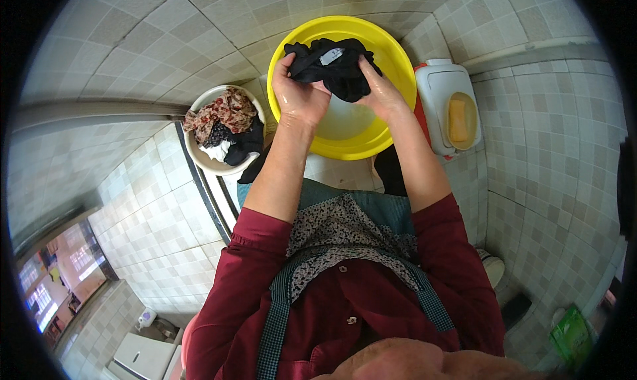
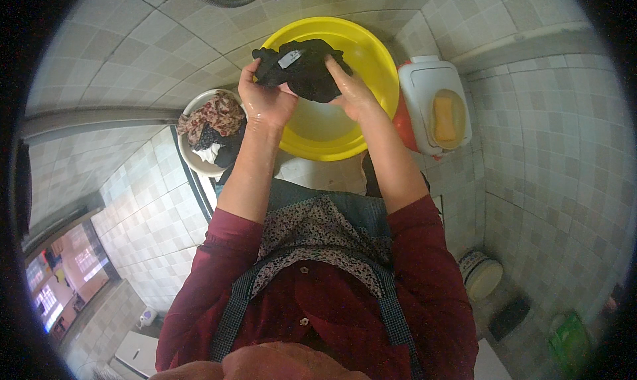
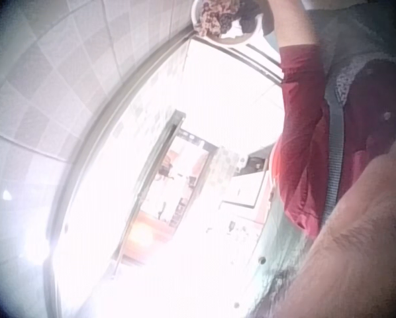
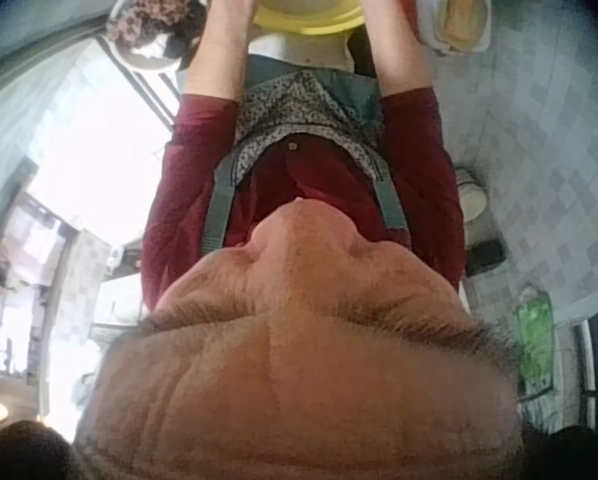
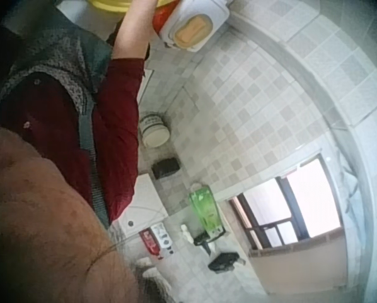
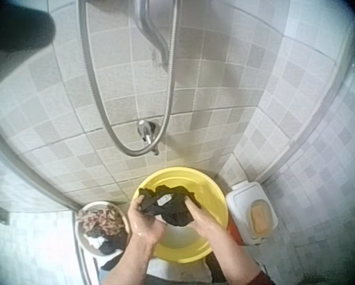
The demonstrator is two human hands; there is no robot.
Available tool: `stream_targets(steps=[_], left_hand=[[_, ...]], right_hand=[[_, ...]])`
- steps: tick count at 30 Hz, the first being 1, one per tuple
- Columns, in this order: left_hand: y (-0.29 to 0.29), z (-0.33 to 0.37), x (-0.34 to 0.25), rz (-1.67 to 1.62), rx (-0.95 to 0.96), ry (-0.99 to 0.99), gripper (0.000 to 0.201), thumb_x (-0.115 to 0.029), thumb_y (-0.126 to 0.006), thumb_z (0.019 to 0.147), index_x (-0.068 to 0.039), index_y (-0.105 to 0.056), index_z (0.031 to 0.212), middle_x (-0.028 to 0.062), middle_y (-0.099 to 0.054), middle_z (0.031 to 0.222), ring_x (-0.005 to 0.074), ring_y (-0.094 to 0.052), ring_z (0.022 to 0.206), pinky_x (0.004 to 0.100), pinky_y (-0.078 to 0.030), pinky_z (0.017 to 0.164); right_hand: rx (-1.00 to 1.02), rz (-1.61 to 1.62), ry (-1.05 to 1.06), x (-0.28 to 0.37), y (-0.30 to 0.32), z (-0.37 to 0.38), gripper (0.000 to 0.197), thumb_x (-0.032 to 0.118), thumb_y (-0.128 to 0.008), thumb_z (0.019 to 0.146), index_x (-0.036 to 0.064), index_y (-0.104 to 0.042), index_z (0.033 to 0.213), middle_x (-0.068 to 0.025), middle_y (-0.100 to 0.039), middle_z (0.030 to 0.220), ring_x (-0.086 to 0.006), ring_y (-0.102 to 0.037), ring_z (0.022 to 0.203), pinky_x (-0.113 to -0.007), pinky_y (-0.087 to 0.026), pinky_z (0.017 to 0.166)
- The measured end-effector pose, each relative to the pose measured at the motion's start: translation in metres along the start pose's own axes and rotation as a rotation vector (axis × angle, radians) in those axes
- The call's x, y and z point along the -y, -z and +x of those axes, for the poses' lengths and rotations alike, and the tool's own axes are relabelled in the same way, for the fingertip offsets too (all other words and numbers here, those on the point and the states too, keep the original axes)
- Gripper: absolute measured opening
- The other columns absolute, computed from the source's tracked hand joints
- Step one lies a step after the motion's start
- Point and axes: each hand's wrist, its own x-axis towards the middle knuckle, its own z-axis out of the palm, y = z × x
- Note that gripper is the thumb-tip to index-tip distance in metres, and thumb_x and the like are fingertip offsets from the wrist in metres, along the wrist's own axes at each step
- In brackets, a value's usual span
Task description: The person washes a piece of black clothing by hand in a yellow basin using soap and water.
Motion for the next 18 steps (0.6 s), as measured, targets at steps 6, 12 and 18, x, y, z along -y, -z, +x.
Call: stream_targets(steps=[6, 12, 18], left_hand=[[-0.003, 0.005, -0.003, 0.152, -0.081, -0.022, 0.027, -0.023, -0.055, 0.083, -0.006, -0.058, 0.104, 0.0089, -0.064, 0.104, 0.0255, -0.060, 0.099, 0.0392, -0.047, 0.091], [0.036, 0.029, 0.017, 0.427, -0.323, -0.142, 0.020, -0.017, -0.059, 0.080, -0.008, -0.053, 0.097, 0.0057, -0.057, 0.085, 0.0207, -0.060, 0.079, 0.0358, -0.050, 0.073], [0.076, 0.014, 0.017, 0.945, 0.047, -0.356, 0.029, -0.021, -0.058, 0.085, -0.005, -0.052, 0.108, 0.0109, -0.060, 0.095, 0.0240, -0.059, 0.087, 0.0353, -0.048, 0.081]], right_hand=[[0.061, 0.087, 0.159, 0.012, 0.035, 0.012, 0.048, 0.024, -0.071, 0.082, 0.0069, -0.053, 0.122, -0.0110, -0.054, 0.126, -0.0260, -0.057, 0.110, -0.043, -0.050, 0.090], [0.033, -0.094, 0.482, 0.044, 0.004, -0.025, 0.030, 0.012, -0.067, 0.075, 0.0030, -0.058, 0.103, -0.0123, -0.063, 0.094, -0.0213, -0.063, 0.093, -0.035, -0.053, 0.077], [0.208, -1.164, 1.190, -0.043, -0.073, -0.091, 0.026, 0.018, -0.071, 0.064, 0.0096, -0.060, 0.086, -0.0096, -0.054, 0.097, -0.0334, -0.060, 0.091, -0.039, -0.049, 0.081]])
